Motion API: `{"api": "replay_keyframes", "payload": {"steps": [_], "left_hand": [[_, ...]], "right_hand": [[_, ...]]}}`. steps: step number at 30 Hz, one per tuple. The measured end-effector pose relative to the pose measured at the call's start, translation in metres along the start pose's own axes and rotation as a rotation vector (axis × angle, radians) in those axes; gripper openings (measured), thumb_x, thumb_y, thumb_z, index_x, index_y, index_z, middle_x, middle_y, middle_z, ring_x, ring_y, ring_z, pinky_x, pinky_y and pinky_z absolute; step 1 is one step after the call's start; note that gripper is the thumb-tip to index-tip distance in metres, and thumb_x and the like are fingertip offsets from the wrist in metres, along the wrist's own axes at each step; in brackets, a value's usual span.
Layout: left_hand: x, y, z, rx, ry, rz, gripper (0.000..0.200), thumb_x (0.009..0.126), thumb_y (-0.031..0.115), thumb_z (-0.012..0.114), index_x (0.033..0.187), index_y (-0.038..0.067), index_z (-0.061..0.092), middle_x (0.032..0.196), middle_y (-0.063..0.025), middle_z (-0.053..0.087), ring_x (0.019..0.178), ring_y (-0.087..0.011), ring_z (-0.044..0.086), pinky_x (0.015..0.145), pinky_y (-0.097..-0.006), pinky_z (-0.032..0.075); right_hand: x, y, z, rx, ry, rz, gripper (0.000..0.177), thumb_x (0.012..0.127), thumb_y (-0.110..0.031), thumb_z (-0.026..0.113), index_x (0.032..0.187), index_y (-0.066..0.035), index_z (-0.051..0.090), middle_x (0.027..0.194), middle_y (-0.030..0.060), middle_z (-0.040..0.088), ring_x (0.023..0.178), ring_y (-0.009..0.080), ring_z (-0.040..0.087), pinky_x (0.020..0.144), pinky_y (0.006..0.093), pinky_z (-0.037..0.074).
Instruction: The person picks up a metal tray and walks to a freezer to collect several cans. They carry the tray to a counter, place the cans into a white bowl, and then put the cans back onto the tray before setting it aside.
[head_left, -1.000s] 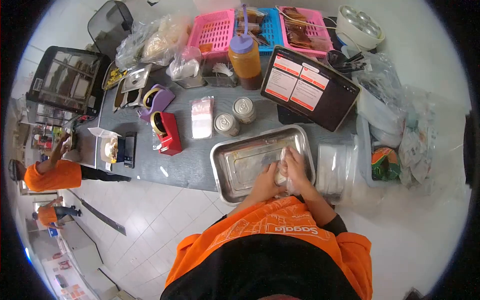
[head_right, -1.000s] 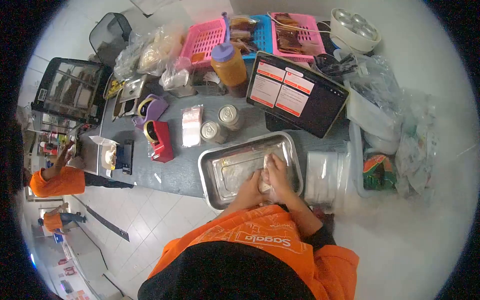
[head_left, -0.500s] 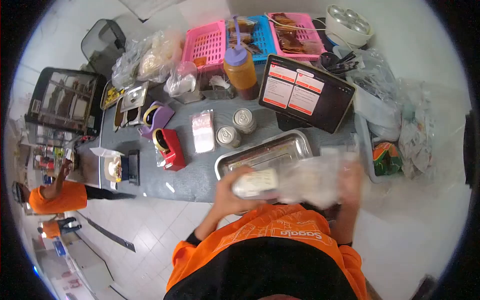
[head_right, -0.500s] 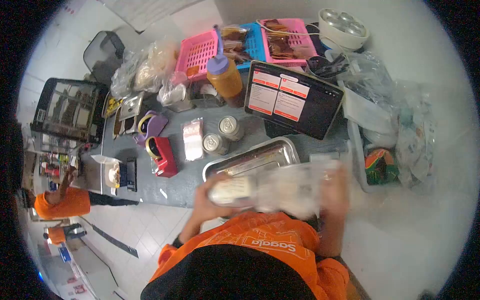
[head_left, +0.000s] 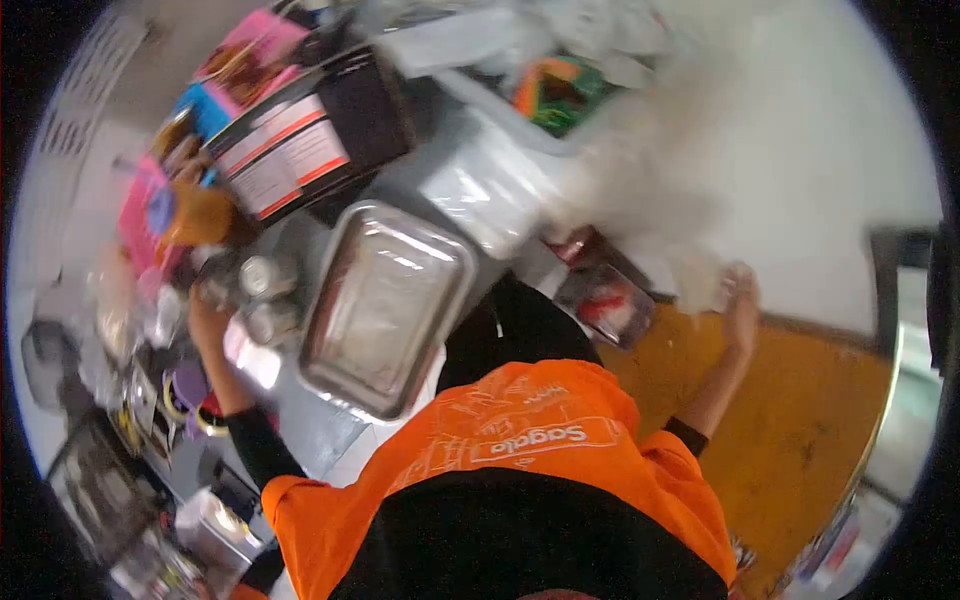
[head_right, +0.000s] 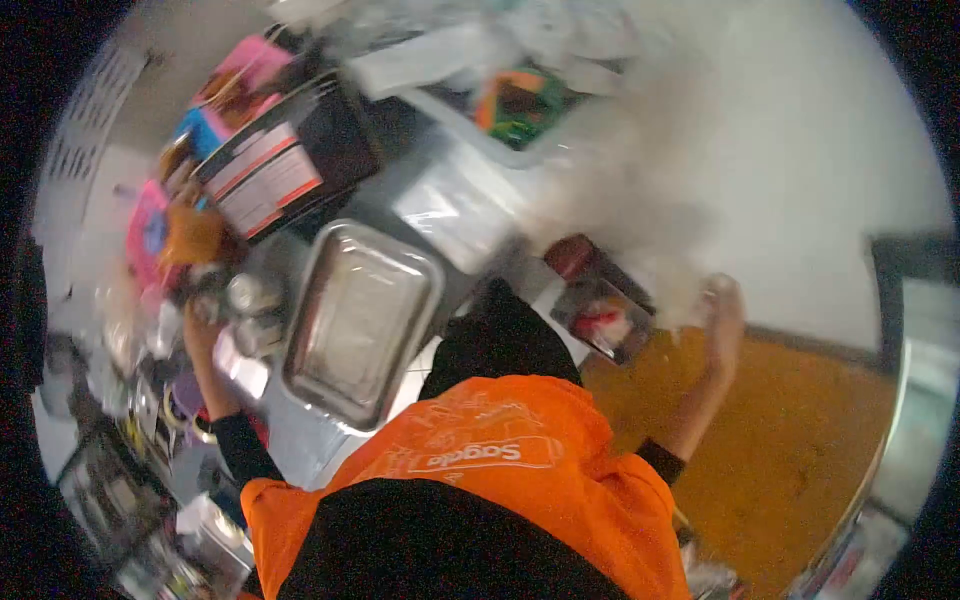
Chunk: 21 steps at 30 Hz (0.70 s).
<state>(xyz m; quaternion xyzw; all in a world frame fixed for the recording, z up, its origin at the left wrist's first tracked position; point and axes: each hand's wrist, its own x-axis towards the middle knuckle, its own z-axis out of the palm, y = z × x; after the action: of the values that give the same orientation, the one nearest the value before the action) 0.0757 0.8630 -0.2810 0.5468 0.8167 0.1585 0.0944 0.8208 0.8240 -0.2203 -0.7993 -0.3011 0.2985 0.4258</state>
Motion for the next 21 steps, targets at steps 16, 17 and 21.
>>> {"api": "replay_keyframes", "payload": {"steps": [16,17,21], "left_hand": [[-0.241,0.037,0.106,-0.171,0.185,-0.729,0.056,0.072,0.031,0.062,0.108,-0.008,0.042,0.097,-0.0154,0.053,0.084,-0.0247,0.050,0.080,-0.0326,0.036],[-0.250,0.025,0.125,-0.522,0.113,-0.720,0.059,0.071,0.035,0.061,0.107,-0.008,0.042,0.094,-0.0177,0.054,0.082,-0.0227,0.051,0.075,-0.0330,0.039],[-0.255,0.064,0.133,-0.484,0.088,-0.573,0.042,0.075,0.018,0.053,0.107,-0.006,0.038,0.095,-0.0134,0.049,0.083,-0.0202,0.047,0.074,-0.0299,0.039]], "right_hand": [[0.081,0.336,0.053,-0.516,-0.389,0.219,0.032,0.080,-0.024,0.047,0.100,0.002,0.049,0.096,0.0136,0.054,0.079,0.0221,0.054,0.068,0.0303,0.044],[0.078,0.329,0.053,-0.501,-0.430,0.225,0.033,0.080,-0.023,0.047,0.101,0.002,0.048,0.097,0.0138,0.054,0.080,0.0222,0.054,0.068,0.0299,0.044],[0.059,0.279,0.073,-0.432,-0.606,0.172,0.035,0.081,-0.023,0.048,0.104,0.003,0.046,0.100,0.0144,0.052,0.084,0.0228,0.053,0.070,0.0283,0.043]]}}
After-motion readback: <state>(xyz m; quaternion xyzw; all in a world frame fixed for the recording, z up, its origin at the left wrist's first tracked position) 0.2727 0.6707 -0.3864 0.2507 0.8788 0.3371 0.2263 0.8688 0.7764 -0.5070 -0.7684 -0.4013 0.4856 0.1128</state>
